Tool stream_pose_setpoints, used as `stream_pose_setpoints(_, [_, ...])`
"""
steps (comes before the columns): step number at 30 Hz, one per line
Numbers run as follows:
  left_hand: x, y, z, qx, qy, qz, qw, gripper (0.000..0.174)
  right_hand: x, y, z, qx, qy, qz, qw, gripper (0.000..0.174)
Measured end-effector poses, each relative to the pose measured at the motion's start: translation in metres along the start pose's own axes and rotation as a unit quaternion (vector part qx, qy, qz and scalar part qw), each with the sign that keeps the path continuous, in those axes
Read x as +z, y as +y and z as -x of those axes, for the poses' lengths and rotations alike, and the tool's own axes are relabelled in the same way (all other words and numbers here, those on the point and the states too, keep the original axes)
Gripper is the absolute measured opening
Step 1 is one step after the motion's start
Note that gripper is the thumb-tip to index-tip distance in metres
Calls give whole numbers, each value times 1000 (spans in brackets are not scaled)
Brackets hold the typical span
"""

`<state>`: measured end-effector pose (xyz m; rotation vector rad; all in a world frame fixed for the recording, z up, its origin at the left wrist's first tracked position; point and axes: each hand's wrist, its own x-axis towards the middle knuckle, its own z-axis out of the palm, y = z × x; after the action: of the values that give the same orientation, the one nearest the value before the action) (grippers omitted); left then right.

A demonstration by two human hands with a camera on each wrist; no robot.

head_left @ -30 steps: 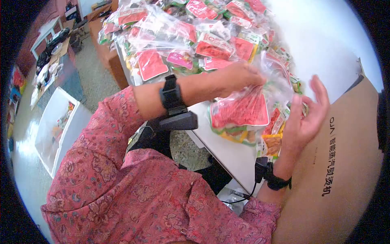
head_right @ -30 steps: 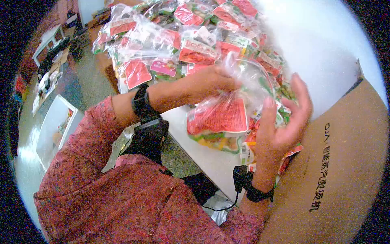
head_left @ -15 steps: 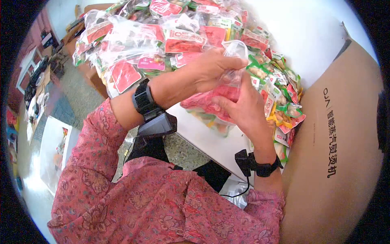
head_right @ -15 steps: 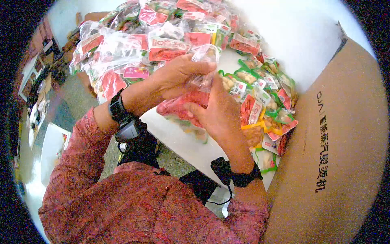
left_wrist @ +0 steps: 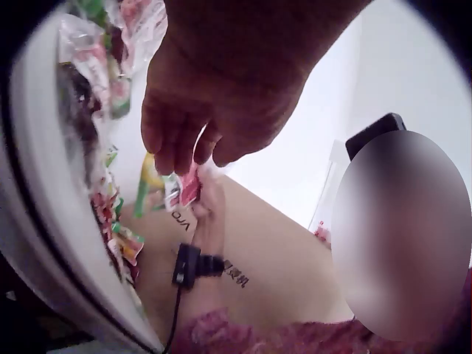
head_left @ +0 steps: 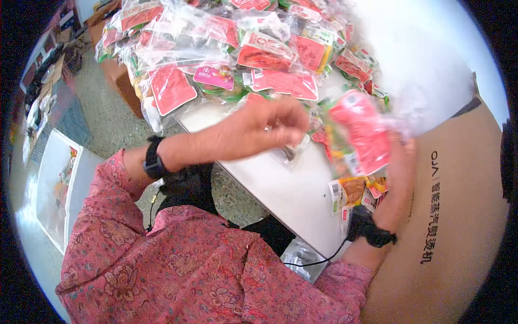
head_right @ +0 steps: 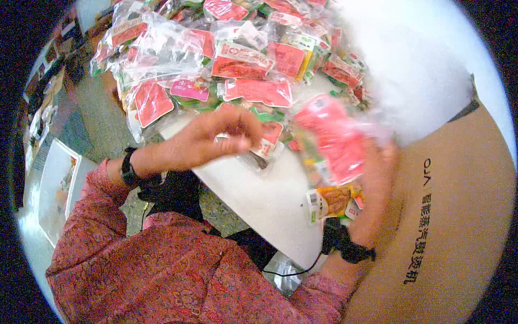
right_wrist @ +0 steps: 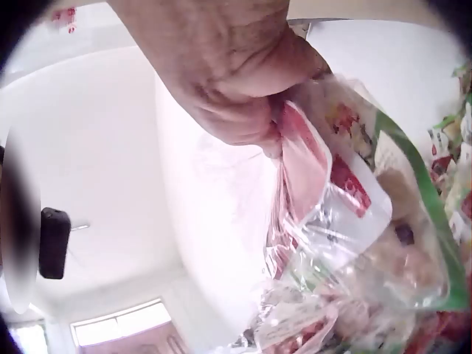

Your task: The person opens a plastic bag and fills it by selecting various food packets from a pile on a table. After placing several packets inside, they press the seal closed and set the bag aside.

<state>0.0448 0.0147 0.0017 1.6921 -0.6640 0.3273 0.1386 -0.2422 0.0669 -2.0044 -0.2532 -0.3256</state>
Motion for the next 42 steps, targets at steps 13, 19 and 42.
stream_pose_setpoints(13, [-3,-57,68,133,-154,0,979,12,42,41,-251,-214,31,442,870,34])
stream_pose_setpoints(19, [-9,-68,65,185,-226,47,955,17,126,98,-317,-204,-16,484,851,33])
stream_pose_setpoints(42, [-10,-69,63,183,-259,20,948,18,63,140,-214,-296,-325,421,793,22])
